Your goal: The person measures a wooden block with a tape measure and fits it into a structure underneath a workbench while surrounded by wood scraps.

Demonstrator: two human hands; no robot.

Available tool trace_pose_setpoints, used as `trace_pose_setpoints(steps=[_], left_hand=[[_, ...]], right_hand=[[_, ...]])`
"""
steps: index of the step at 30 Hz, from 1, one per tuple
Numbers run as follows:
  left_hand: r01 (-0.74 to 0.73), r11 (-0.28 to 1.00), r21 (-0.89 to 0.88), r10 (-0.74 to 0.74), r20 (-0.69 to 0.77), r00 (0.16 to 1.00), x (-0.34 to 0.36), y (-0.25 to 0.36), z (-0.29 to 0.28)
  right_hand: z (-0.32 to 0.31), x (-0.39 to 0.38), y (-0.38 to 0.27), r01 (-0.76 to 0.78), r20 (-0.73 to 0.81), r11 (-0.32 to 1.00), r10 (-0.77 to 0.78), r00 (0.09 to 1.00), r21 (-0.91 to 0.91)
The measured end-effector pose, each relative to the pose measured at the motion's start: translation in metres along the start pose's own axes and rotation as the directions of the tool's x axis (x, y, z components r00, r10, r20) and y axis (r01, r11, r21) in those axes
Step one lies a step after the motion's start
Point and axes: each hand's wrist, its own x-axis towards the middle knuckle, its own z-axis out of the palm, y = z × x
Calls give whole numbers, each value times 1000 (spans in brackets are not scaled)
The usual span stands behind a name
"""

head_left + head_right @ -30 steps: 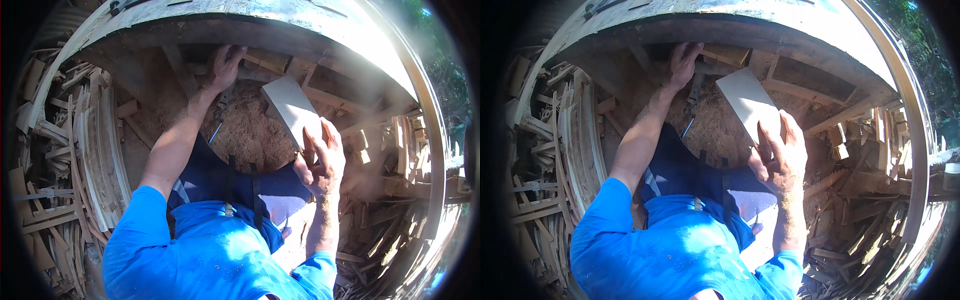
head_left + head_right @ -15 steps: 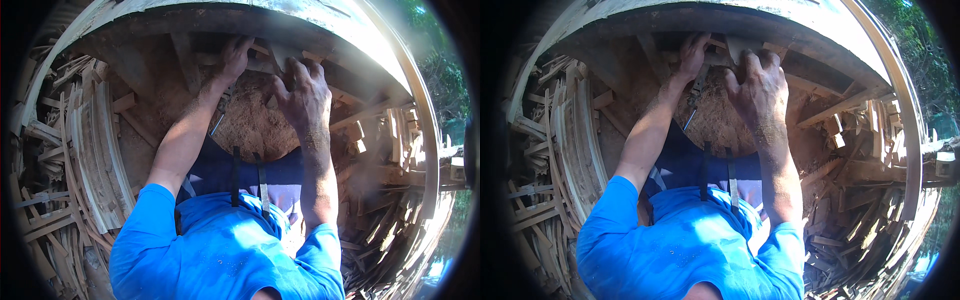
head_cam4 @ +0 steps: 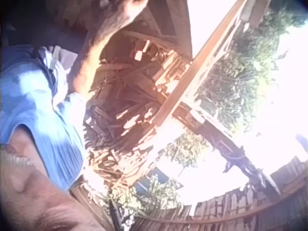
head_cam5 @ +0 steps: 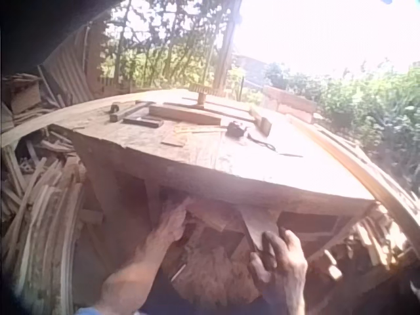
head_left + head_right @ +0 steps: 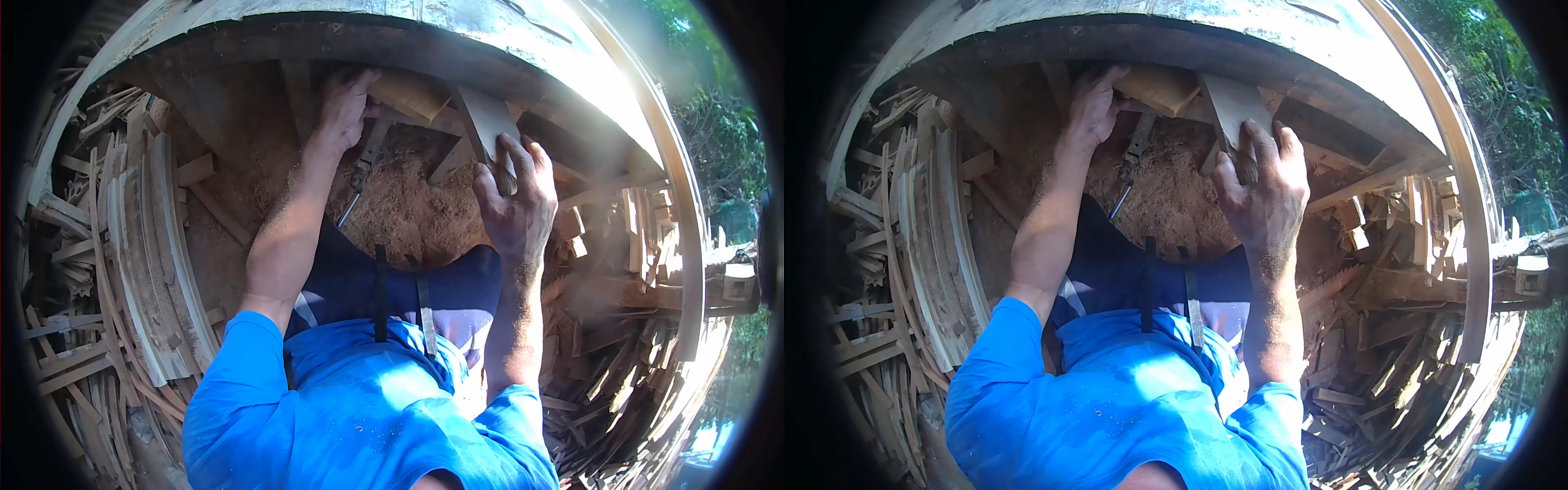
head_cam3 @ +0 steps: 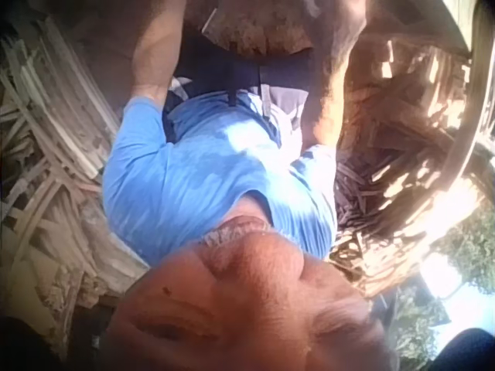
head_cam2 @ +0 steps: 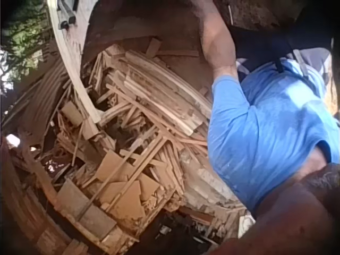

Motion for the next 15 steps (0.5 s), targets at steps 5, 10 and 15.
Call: trace_pose_setpoints(steps=[5, 10, 15], left_hand=[[-181, 980, -76, 186, 66, 980, -34, 18, -33], [-326, 940, 95, 325, 32, 945, -39, 18, -52], [-350, 895, 278, 342, 77, 936, -19, 9, -38]], right_hand=[[35, 17, -18, -54, 4, 997, 54, 999, -53], [60, 29, -24, -119, 63, 986, 127, 990, -114], [70, 29, -17, 51, -158, 983, -79, 984, -179]])
